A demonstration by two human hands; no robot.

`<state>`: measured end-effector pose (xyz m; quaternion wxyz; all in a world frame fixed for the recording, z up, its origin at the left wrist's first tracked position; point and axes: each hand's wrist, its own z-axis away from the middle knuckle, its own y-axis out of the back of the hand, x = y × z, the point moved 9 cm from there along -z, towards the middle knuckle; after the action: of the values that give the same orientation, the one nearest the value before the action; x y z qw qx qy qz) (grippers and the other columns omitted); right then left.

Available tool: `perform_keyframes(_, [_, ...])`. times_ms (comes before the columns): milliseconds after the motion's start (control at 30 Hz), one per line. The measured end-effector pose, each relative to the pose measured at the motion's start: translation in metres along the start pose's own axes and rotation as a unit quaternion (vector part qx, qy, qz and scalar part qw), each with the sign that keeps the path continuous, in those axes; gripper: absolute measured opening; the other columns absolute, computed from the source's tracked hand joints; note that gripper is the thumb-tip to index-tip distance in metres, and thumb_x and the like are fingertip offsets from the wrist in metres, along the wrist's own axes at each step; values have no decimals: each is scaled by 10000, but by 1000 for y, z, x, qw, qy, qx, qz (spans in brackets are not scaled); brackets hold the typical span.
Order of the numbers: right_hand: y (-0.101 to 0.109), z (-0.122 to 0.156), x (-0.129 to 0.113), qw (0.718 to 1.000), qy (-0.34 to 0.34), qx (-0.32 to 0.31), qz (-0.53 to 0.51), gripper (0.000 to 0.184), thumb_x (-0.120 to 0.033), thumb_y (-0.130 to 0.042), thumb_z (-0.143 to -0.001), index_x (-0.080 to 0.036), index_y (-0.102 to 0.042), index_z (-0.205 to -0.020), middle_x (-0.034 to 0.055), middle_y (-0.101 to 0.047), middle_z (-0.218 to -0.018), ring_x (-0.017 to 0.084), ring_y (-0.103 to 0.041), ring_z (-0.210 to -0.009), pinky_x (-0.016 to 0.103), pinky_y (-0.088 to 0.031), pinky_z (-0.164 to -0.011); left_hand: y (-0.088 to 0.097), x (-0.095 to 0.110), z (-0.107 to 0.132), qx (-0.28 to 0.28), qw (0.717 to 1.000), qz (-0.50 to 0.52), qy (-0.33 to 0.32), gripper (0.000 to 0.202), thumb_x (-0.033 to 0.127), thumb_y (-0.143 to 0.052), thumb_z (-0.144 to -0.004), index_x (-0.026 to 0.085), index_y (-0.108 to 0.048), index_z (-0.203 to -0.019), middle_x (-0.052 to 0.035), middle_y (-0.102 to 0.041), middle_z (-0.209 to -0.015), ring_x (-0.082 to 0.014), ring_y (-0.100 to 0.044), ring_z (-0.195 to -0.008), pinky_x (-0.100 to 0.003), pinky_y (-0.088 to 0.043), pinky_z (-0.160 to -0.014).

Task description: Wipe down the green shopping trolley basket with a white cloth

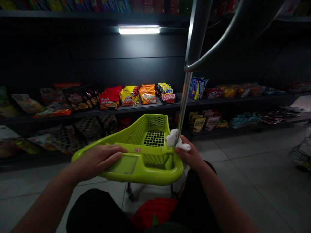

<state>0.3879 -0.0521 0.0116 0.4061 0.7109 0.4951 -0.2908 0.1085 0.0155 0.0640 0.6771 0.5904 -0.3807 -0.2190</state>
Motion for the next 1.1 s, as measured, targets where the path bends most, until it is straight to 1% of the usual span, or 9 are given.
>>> perform_keyframes(100, [-17, -17, -6, 986, -41, -149, -61, 408, -558, -722, -788, -169, -641, -881, 7, -640, -779, 130, -575, -651, 244, -479, -600, 5, -14, -3, -3, 1000, 6, 8, 475, 512, -369, -983, 268, -722, -1187, 1, -734, -1219, -224, -663, -1116, -252, -477, -969])
perform_keyframes(200, [-32, -24, -12, 977, -39, -203, -46, 388, -534, -709, -786, -173, -575, -735, -32, -555, -666, 89, -476, -556, 208, -391, -510, 14, -28, -7, 17, 999, 19, 24, 474, 492, -360, -986, 248, -742, -1122, 22, -741, -1194, -226, -645, -1132, -265, -445, -1023])
perform_keyframes(333, [-41, -25, -26, 992, 13, -95, 87, 395, -467, -612, -866, -192, -470, -621, -40, -480, -591, 84, -413, -528, 220, -308, -512, 28, -48, -7, 68, 997, 3, 46, 536, 488, -271, -994, 222, -729, -1072, 10, -727, -1225, -223, -600, -1212, -290, -403, -1095])
perform_keyframes(467, [-62, -18, -44, 975, 41, -12, 219, 398, -477, -516, -940, -201, -497, -653, -10, -538, -624, 114, -454, -568, 254, -292, -562, 41, -68, 2, 160, 979, -51, 115, 575, 513, -234, -994, 185, -675, -1165, -33, -686, -1297, -251, -582, -1254, -336, -395, -1117])
perform_keyframes(633, [-101, -20, -54, 957, 56, -25, 284, 407, -558, -504, -961, -204, -565, -767, 23, -619, -728, 153, -534, -657, 270, -305, -606, 19, -38, 2, 184, 981, -5, 60, 590, 490, -191, -1021, 228, -696, -1179, -20, -638, -1390, -237, -451, -1398, -415, -266, -1210])
perform_keyframes(733, [-113, -25, -44, 959, 91, -55, 264, 397, -578, -581, -916, -203, -554, -787, 22, -623, -760, 164, -544, -700, 274, -328, -638, 7, -27, -3, 170, 984, -7, 47, 576, 498, -223, -1021, 274, -751, -967, 4, -635, -1400, -239, -431, -1417, -499, -146, -1236])
perform_keyframes(833, [-93, -28, -8, 965, 100, -63, 233, 387, -565, -581, -920, -195, -565, -806, 32, -628, -800, 173, -547, -735, 284, -364, -673, 9, -37, -10, 172, 984, 13, 53, 654, 502, -185, -1019, 236, -711, -735, 0, -618, -1422, -221, -431, -1419, -457, -157, -1238])
perform_keyframes(1000, [-15, -27, 75, 965, 50, 26, 256, 373, -508, -545, -949, -147, -638, -974, 99, -666, -952, 233, -583, -916, 372, -437, -868, 17, -69, -35, 159, 986, 16, 49, 661, 491, -173, -1011, 217, -673, -676, -19, -616, -1426, -198, -423, -1424, -386, -166, -1241])
perform_keyframes(1100, [-14, -24, 85, 955, 40, 69, 286, 467, -529, -538, -943, -132, -630, -1172, 151, -660, -1169, 292, -558, -1145, 497, -350, -1085, 22, -85, -55, 153, 987, 5, 43, 654, 502, -182, -996, 219, -720, -753, -26, -618, -1421, -221, -444, -1409, -412, -175, -1240])
